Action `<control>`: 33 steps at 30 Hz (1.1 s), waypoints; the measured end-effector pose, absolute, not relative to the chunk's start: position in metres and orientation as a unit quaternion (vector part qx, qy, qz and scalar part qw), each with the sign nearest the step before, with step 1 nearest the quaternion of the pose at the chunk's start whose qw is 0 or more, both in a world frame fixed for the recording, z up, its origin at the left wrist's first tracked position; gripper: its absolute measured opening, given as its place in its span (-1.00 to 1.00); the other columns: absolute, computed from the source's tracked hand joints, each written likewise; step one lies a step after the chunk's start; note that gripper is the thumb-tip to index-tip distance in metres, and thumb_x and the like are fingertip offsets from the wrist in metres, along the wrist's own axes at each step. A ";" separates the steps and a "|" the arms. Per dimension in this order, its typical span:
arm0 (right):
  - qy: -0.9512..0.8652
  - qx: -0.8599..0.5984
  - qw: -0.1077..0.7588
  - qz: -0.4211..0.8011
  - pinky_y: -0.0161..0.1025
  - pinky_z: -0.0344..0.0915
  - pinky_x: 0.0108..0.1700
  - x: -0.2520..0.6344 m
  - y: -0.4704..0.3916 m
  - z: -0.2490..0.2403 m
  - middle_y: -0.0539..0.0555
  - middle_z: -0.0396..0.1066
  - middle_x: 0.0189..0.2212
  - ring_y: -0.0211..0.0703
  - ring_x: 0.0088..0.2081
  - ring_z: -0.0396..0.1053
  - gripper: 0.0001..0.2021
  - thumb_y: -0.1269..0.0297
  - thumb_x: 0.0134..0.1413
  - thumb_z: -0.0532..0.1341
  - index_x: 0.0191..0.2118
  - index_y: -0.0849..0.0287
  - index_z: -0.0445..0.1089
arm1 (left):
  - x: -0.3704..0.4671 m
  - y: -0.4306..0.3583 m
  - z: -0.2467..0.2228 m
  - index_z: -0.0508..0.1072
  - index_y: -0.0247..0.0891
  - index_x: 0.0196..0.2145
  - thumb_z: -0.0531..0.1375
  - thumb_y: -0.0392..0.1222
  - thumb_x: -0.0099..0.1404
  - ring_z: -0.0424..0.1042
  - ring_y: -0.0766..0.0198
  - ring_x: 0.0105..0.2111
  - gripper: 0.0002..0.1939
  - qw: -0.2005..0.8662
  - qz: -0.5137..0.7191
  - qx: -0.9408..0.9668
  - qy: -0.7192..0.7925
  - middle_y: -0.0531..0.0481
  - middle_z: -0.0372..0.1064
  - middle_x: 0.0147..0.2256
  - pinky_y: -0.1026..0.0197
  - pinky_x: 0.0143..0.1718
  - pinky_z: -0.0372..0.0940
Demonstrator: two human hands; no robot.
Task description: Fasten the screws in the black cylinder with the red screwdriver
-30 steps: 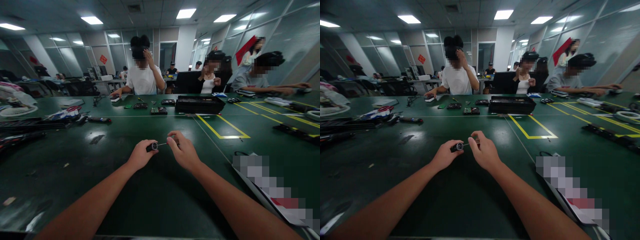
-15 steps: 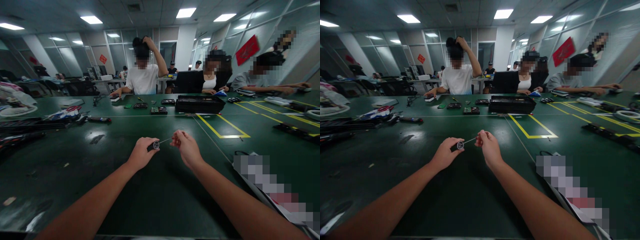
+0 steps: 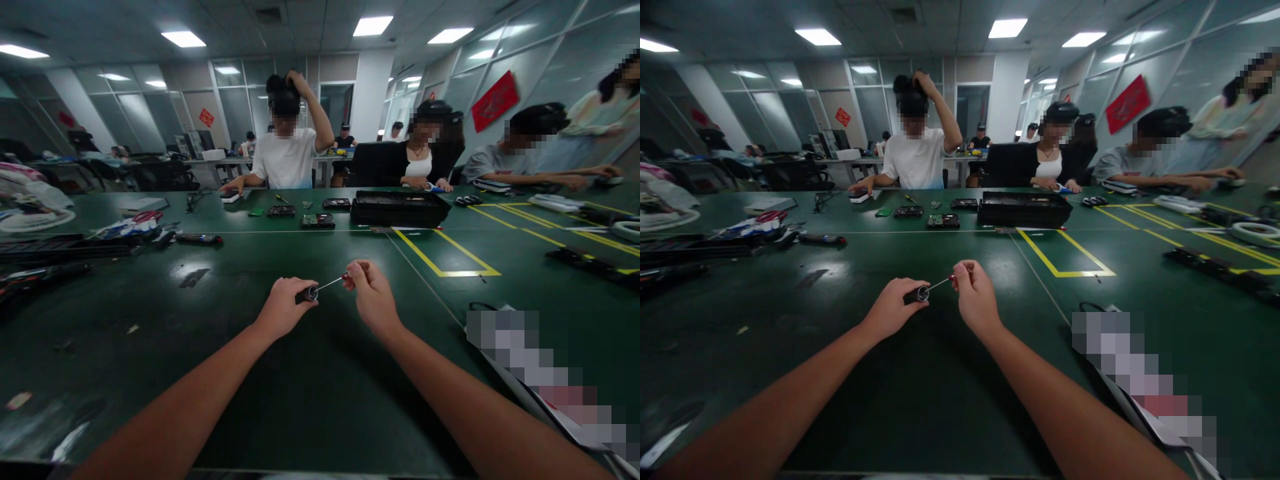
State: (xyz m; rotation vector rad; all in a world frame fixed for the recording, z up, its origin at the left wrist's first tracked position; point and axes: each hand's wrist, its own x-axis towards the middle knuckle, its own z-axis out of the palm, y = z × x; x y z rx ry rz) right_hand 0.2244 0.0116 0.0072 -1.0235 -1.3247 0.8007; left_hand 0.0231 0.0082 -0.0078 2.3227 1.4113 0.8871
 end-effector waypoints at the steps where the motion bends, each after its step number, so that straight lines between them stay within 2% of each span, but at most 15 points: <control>1: -0.578 -0.445 0.595 0.337 -0.18 0.29 -0.34 0.225 0.011 0.007 0.01 0.41 -0.45 -0.15 -0.42 0.36 -0.73 0.01 0.27 0.12 -0.26 0.10 0.35 | 0.023 0.008 -0.008 0.50 -0.10 0.01 0.34 -0.22 0.25 0.39 0.14 -0.11 -0.64 0.139 0.307 0.805 0.489 0.03 0.49 -0.11 0.02 -0.01 0.17; 8: -0.605 -0.468 0.571 0.299 -0.17 0.27 -0.32 0.226 0.008 0.009 0.05 0.42 -0.40 -0.12 -0.38 0.37 -0.74 0.04 0.30 0.08 -0.24 0.12 0.33 | 0.022 0.007 -0.006 0.51 -0.10 0.02 0.35 -0.22 0.25 0.38 0.11 -0.07 -0.63 0.142 0.293 0.803 0.500 -0.01 0.49 -0.07 -0.03 0.05 0.15; 21: -0.634 -0.483 0.564 0.217 -0.17 0.23 -0.34 0.227 0.000 0.014 0.02 0.42 -0.42 -0.12 -0.41 0.35 -0.75 0.07 0.35 0.03 -0.26 0.09 0.31 | 0.022 0.008 -0.008 0.50 -0.10 0.02 0.33 -0.18 0.26 0.39 0.08 -0.04 -0.64 0.163 0.296 0.795 0.504 -0.01 0.48 -0.08 -0.13 0.14 0.10; 26: -0.623 -0.464 0.590 0.221 -0.13 0.31 -0.22 0.226 0.003 0.010 0.06 0.45 -0.32 -0.08 -0.28 0.42 -0.77 0.07 0.34 0.07 -0.15 0.08 0.34 | 0.024 0.007 -0.006 0.50 -0.19 -0.05 0.32 -0.16 0.25 0.40 0.09 -0.06 -0.70 0.197 0.369 0.752 0.509 -0.06 0.45 -0.09 0.01 0.03 0.24; 29: -0.619 -0.462 0.598 0.214 -0.06 0.33 -0.13 0.226 0.004 0.009 0.11 0.49 -0.20 -0.03 -0.19 0.45 -0.75 0.08 0.31 0.12 -0.05 0.09 0.35 | 0.024 0.008 -0.010 0.43 -0.19 0.04 0.26 -0.12 0.31 0.40 0.11 -0.04 -0.65 0.251 0.444 0.698 0.504 -0.09 0.42 -0.05 0.05 0.05 0.25; 31: -0.622 -0.467 0.595 0.203 -0.03 0.34 -0.10 0.226 0.004 0.010 0.13 0.50 -0.18 -0.01 -0.16 0.46 -0.74 0.08 0.31 0.12 -0.02 0.09 0.36 | 0.024 0.011 -0.014 0.33 -0.17 0.14 0.18 -0.07 0.37 0.43 0.15 -0.10 -0.58 0.332 0.483 0.649 0.484 -0.10 0.41 -0.06 0.07 0.01 0.27; 33: -0.627 -0.468 0.592 0.195 -0.02 0.34 -0.10 0.226 0.004 0.010 0.14 0.51 -0.17 0.01 -0.15 0.46 -0.74 0.08 0.31 0.11 -0.02 0.10 0.36 | 0.023 0.012 -0.015 0.30 -0.19 0.12 0.10 -0.07 0.39 0.43 0.21 -0.19 -0.62 0.415 0.515 0.603 0.446 -0.09 0.39 -0.10 0.12 -0.09 0.30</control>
